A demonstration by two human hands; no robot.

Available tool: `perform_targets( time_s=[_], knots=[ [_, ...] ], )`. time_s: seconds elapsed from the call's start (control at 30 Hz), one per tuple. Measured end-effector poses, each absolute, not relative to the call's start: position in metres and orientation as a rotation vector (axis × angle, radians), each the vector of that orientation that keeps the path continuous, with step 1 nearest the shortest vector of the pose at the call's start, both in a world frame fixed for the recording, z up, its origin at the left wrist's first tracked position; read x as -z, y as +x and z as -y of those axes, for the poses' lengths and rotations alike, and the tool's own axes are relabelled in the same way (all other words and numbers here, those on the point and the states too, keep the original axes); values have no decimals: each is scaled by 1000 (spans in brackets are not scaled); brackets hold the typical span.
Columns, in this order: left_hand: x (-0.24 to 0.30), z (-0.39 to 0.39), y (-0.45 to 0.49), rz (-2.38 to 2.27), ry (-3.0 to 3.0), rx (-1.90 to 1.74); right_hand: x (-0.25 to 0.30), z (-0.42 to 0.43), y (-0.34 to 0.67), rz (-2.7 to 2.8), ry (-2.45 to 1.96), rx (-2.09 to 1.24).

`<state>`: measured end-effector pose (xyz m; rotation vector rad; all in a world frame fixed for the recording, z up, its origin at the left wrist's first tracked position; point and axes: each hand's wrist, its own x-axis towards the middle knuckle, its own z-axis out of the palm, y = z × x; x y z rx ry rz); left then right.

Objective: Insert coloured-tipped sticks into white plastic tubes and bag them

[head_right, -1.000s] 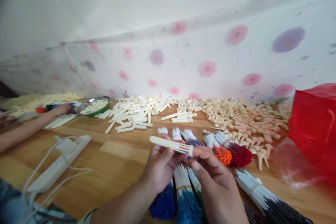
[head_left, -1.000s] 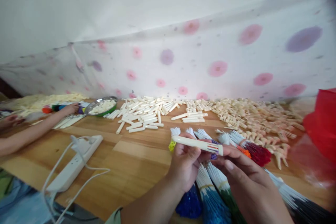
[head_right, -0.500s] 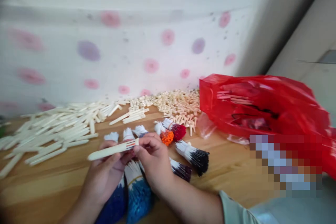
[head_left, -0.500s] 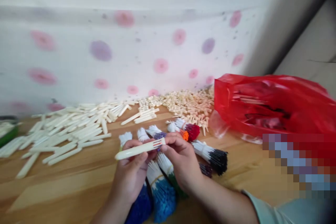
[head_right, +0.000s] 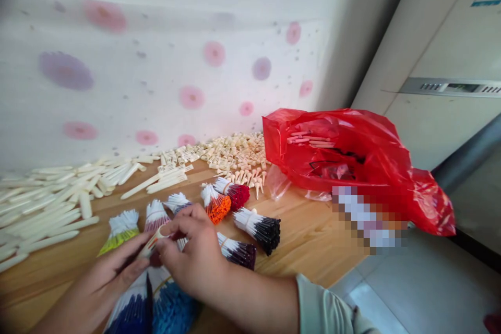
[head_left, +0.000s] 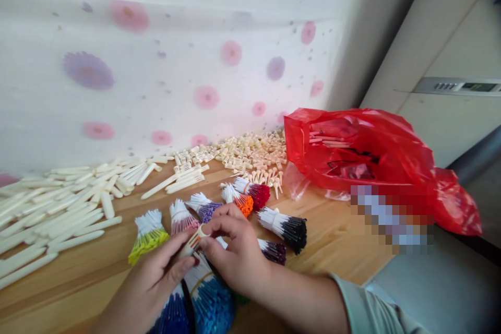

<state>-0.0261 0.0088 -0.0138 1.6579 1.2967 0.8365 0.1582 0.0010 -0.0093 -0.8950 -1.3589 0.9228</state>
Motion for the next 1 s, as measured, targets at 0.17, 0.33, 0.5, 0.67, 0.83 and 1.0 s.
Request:
perform_targets(
  time_s=[0.17, 0.33, 0.5, 0.67, 0.83, 1.0],
  knots=[
    [12, -2, -18, -1194, 1757, -757, 11, 8, 154, 1486, -853, -854],
    [6, -6, -27, -1235, 1851, -755, 9, 7, 157, 1511, -814, -873],
    [3, -5, -21, -1200, 1872, -675, 9, 3, 162, 1507, -813, -985],
    [-2, 2, -17, -1116, 1743, -567, -2, -3, 176, 1624, -783, -1167],
    [3, 5, -17, -1035, 1628, -581, -7, -5, 182, 1660, -732, -1229],
    [4, 8, -14, -1030, 1615, -583, -5, -5, 181, 1627, -782, -1287]
  ],
)
